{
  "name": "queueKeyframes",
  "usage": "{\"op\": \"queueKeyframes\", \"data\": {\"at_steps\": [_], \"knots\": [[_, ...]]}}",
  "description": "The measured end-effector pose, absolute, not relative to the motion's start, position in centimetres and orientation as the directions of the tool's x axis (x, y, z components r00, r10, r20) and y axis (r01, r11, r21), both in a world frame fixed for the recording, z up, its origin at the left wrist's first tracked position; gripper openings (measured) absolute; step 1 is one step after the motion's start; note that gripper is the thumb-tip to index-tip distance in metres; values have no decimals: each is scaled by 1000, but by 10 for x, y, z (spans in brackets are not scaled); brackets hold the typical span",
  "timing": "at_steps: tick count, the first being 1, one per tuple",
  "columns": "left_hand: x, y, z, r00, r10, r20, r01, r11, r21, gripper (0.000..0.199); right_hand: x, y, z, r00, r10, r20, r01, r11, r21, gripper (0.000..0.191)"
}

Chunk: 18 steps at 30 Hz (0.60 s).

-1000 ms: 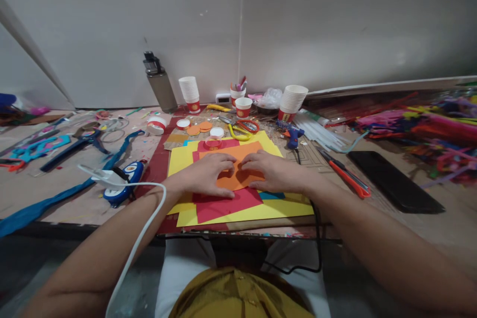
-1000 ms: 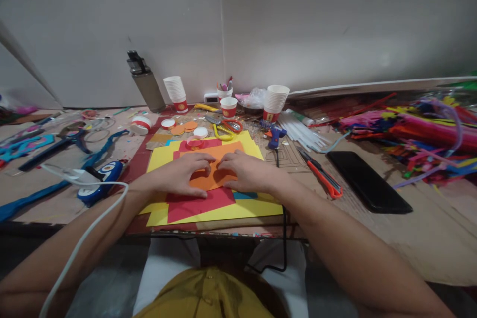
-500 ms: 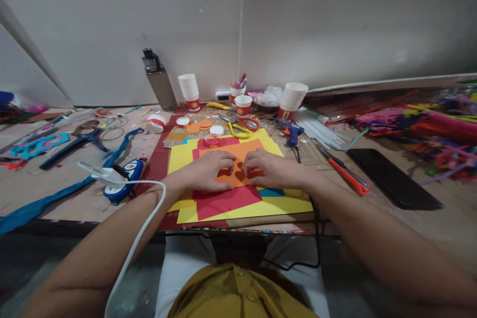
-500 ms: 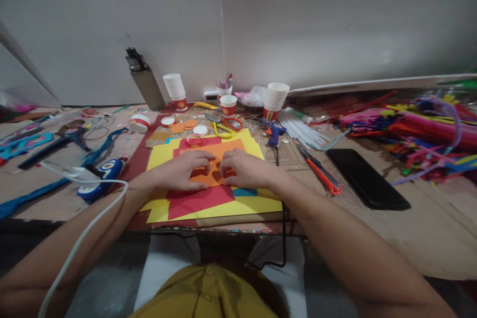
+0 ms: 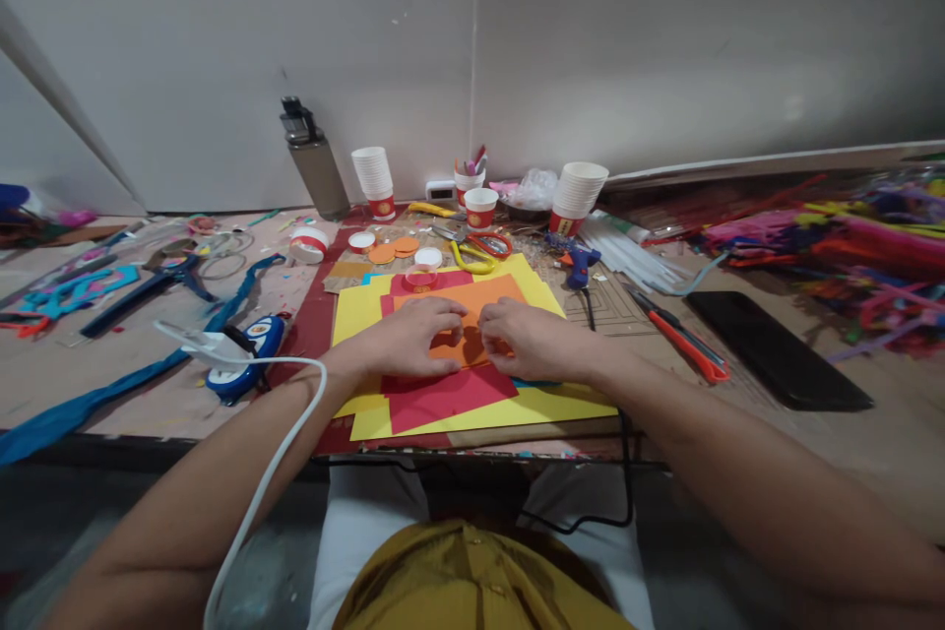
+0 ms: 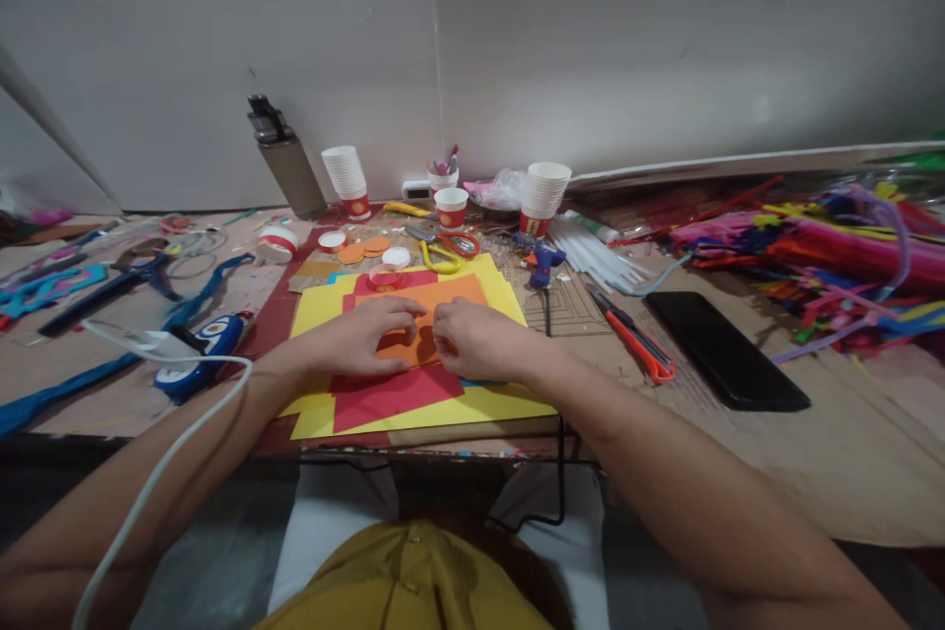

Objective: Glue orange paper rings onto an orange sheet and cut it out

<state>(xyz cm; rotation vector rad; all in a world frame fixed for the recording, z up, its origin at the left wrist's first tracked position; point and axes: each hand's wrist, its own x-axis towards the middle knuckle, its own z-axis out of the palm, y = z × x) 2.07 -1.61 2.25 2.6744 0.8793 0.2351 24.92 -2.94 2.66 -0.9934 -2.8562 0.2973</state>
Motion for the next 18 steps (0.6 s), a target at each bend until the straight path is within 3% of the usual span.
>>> {"op": "queueKeyframes", "data": {"at_steps": [9, 18], "knots": [[36, -27, 14, 760, 638, 127, 601, -763, 238, 32, 252, -29, 23, -791, 611, 39, 591, 779, -210, 8], [40, -23, 13, 712, 687, 145, 634, -717, 289, 26, 262, -21, 25, -809, 587, 31, 562, 788, -250, 12]]}}
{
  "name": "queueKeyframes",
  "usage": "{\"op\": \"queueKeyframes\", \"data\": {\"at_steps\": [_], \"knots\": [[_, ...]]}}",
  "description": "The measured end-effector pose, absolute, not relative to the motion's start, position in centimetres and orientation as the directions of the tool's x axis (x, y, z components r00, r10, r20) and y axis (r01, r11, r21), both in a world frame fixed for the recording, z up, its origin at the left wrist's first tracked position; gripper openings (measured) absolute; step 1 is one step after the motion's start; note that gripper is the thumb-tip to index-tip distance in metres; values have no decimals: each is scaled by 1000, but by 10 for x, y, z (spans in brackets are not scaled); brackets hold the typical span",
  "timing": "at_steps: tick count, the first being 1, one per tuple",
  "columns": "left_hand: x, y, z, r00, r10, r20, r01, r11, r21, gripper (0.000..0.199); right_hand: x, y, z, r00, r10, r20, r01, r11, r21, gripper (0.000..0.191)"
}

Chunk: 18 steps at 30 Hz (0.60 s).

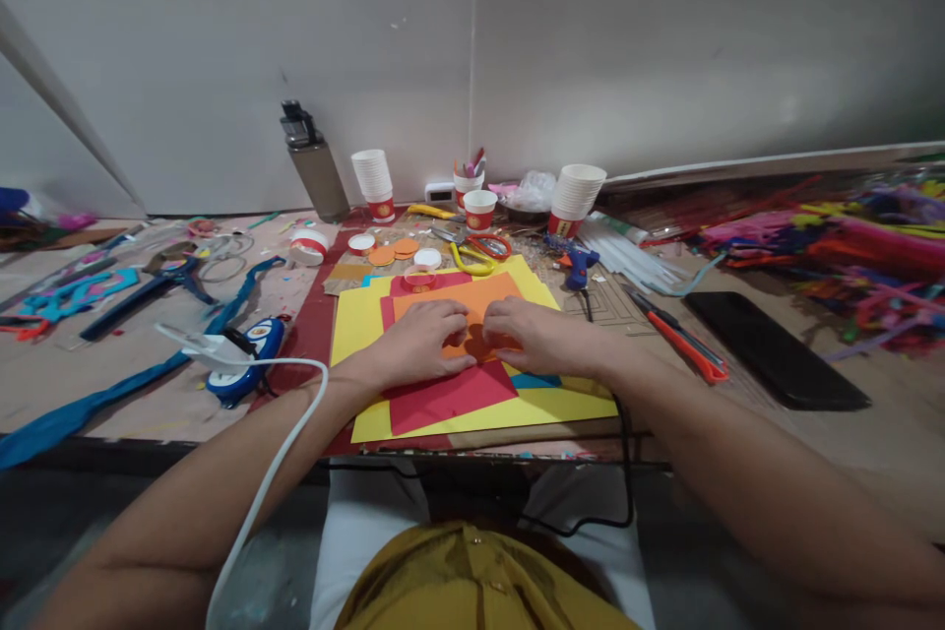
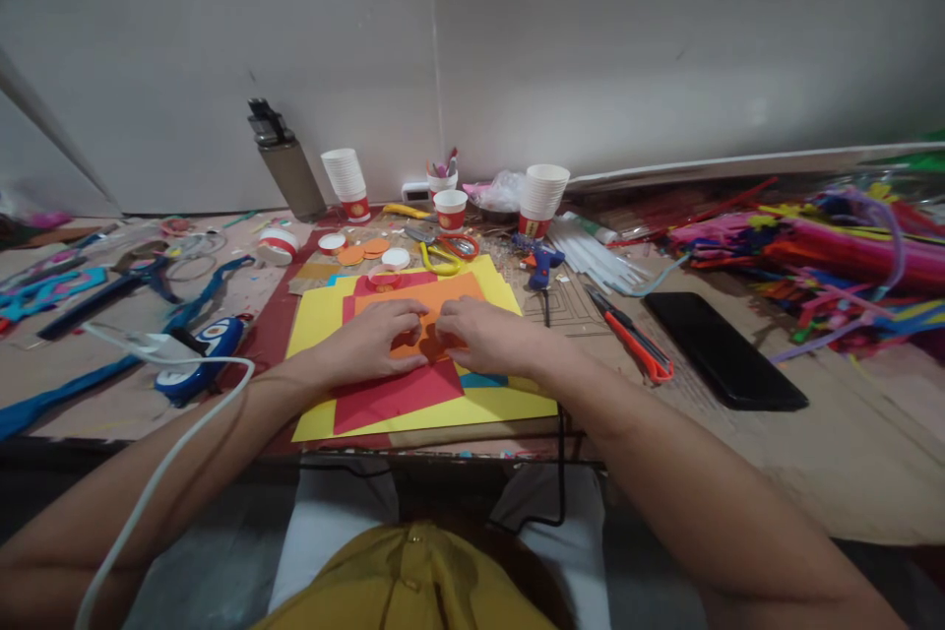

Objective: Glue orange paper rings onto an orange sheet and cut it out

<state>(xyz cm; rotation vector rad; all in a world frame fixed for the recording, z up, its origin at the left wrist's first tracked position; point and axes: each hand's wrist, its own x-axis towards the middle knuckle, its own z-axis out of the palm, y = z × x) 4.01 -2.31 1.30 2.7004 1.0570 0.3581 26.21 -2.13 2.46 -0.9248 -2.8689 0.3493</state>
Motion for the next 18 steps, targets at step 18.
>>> {"op": "queueKeyframes", "data": {"at_steps": [18], "knots": [[44, -23, 3, 634, 747, 200, 658, -657, 367, 25, 289, -2, 28, -698, 715, -44, 702, 671, -237, 6]]}}
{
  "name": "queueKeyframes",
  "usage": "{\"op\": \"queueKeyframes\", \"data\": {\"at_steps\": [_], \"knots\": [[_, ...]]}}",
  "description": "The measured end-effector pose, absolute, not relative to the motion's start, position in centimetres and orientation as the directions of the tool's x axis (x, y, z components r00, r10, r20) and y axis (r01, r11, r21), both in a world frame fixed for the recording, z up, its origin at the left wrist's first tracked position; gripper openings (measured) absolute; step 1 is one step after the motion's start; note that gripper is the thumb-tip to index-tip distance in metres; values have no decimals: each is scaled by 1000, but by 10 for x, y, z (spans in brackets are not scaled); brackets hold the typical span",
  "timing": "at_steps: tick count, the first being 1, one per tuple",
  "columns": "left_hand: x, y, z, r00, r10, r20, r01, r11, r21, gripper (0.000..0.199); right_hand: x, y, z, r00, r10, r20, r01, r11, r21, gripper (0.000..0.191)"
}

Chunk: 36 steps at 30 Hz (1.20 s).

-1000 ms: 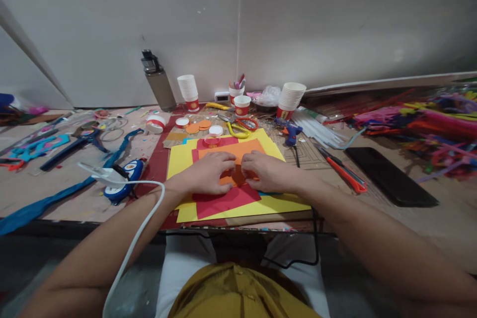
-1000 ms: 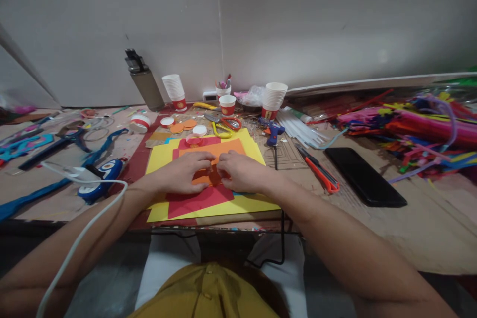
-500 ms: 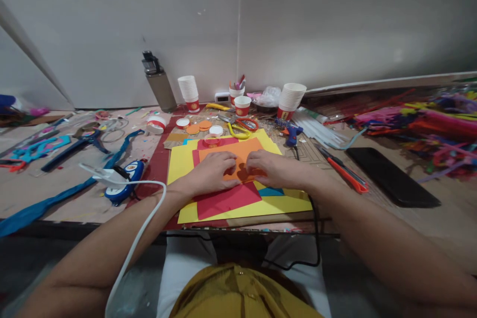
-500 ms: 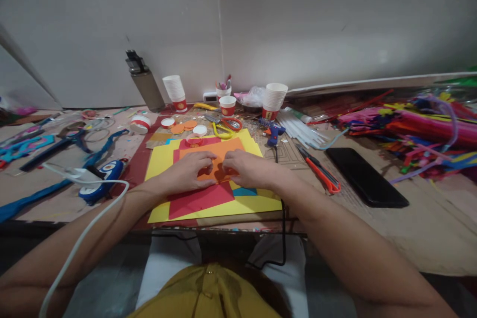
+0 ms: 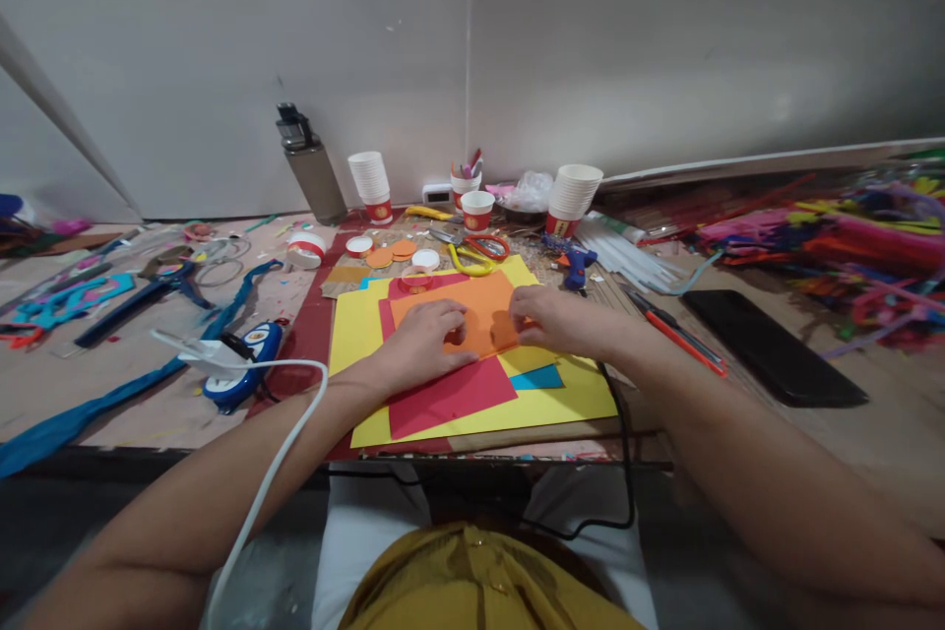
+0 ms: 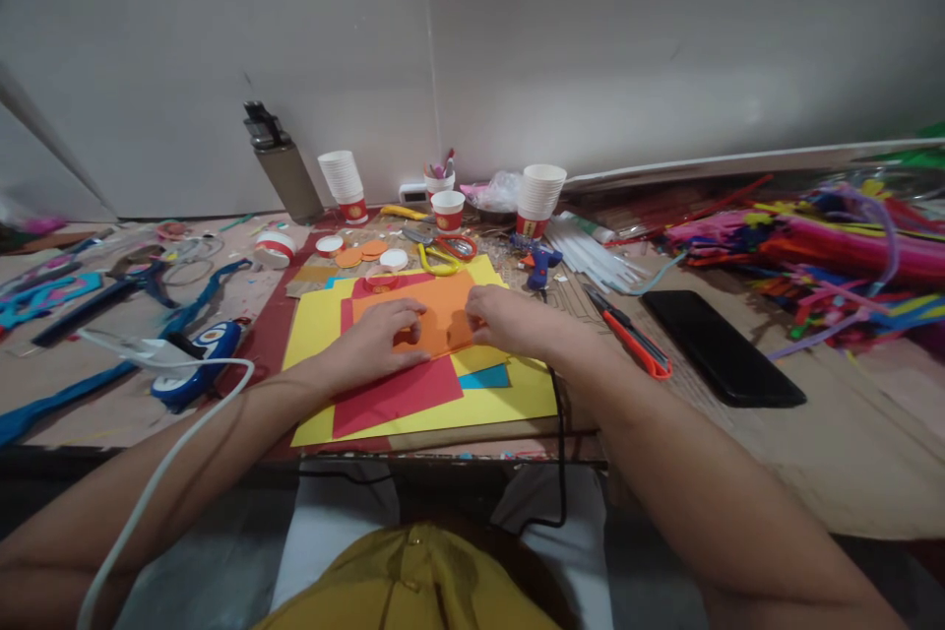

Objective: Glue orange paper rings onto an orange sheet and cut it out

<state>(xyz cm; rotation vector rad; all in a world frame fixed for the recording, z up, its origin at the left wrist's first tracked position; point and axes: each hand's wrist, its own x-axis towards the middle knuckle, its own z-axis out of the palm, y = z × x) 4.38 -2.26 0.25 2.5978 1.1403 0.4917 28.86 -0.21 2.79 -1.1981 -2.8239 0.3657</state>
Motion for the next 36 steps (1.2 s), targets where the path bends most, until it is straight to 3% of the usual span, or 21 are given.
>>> {"op": "queueKeyframes", "data": {"at_steps": [9, 23, 36], "knots": [[45, -23, -8, 824, 516, 234, 459, -850, 257, 34, 297, -13, 26, -707, 707, 19, 688, 695, -208, 12], [41, -15, -2, 795, 580, 176, 538, -809, 236, 35, 311, 0, 23, -574, 815, 73, 803, 578, -145, 18], [48, -19, 1, 788, 594, 161, 547, -796, 258, 38, 319, 3, 15, -610, 782, 126, 734, 617, -284, 12]]}}
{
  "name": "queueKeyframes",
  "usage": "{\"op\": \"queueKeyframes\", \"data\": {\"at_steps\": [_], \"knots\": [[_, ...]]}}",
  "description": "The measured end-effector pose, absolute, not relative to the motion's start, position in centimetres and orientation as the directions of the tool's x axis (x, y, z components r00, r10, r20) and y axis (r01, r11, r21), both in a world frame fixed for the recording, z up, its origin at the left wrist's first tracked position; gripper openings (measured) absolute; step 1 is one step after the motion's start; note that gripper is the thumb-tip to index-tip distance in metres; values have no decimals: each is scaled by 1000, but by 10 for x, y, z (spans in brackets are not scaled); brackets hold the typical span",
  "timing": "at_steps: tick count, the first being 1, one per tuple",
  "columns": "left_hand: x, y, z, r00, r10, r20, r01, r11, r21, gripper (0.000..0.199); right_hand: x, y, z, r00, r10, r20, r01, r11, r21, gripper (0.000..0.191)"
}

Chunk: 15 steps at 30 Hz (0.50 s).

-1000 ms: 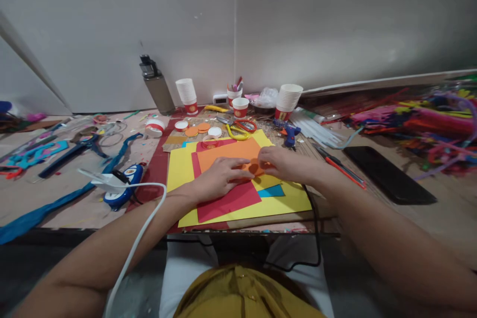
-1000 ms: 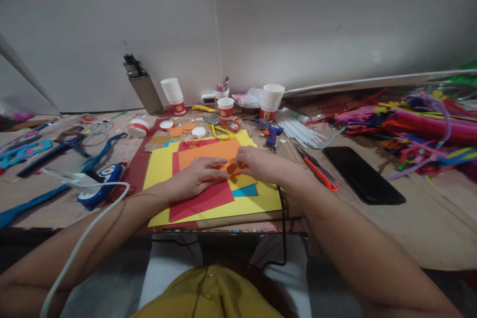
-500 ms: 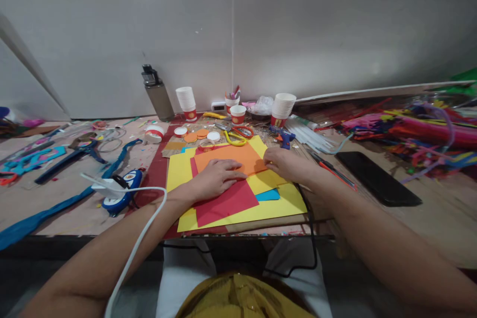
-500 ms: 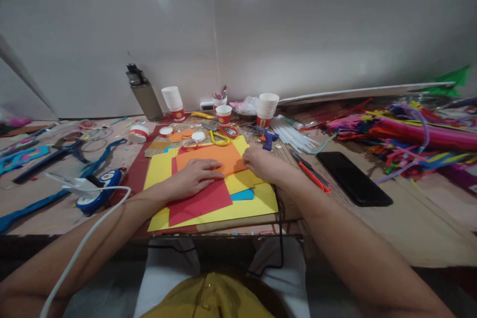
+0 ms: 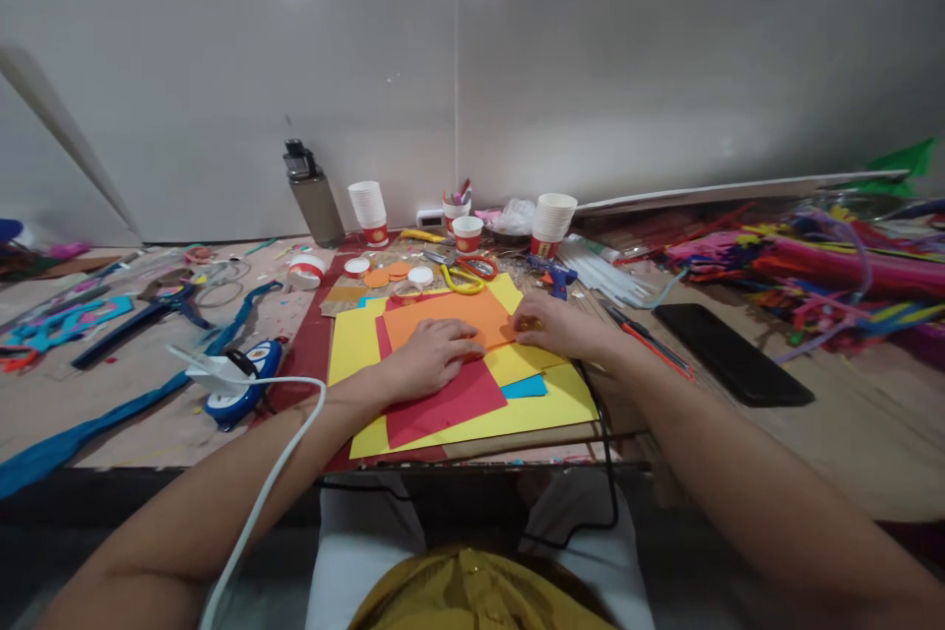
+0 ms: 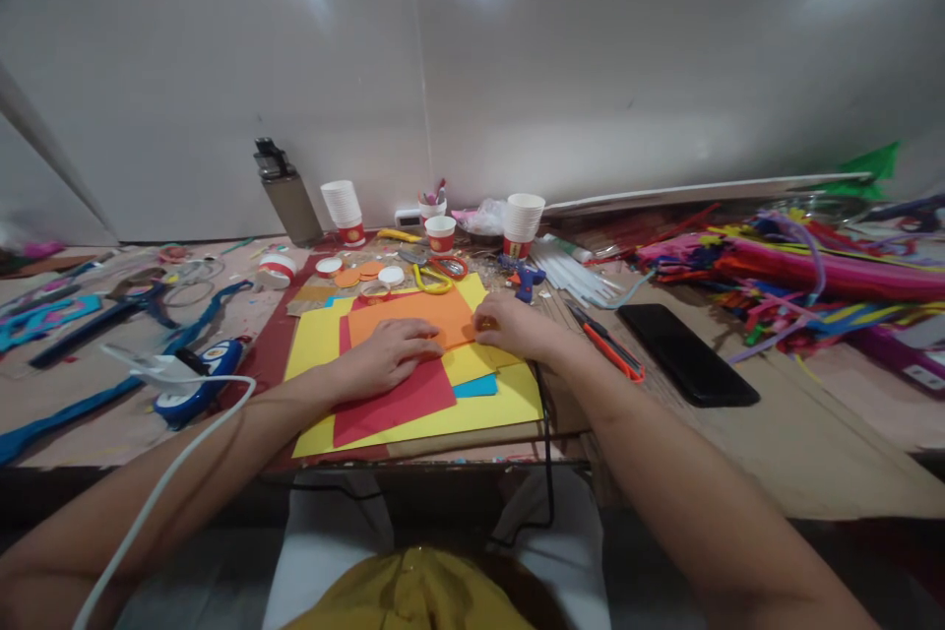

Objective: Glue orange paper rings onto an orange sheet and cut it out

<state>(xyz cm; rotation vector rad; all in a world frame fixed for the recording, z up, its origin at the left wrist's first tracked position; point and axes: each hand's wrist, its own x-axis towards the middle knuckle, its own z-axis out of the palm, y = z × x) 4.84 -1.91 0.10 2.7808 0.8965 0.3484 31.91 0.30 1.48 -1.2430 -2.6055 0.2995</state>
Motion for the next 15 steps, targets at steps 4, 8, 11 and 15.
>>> {"op": "queueKeyframes", "data": {"at_steps": [4, 8, 11, 15], "knots": [[53, -21, 3, 801, 583, 135, 548, -805, 226, 43, 319, 4, 15, -574, 812, 108, 753, 575, -319, 10], [56, -22, 2, 788, 603, 126, 572, -792, 213, 47, 319, 1, 15, -548, 826, 133, 764, 558, -324, 12], [56, -22, -1, 781, 610, 133, 575, -786, 226, 50, 322, 0, 19, -359, 917, 177, 840, 400, -368, 18], [54, -22, -4, 781, 607, 149, 565, -787, 248, 49, 335, 9, 22, 87, 967, 239, 930, 7, -367, 33]]}}
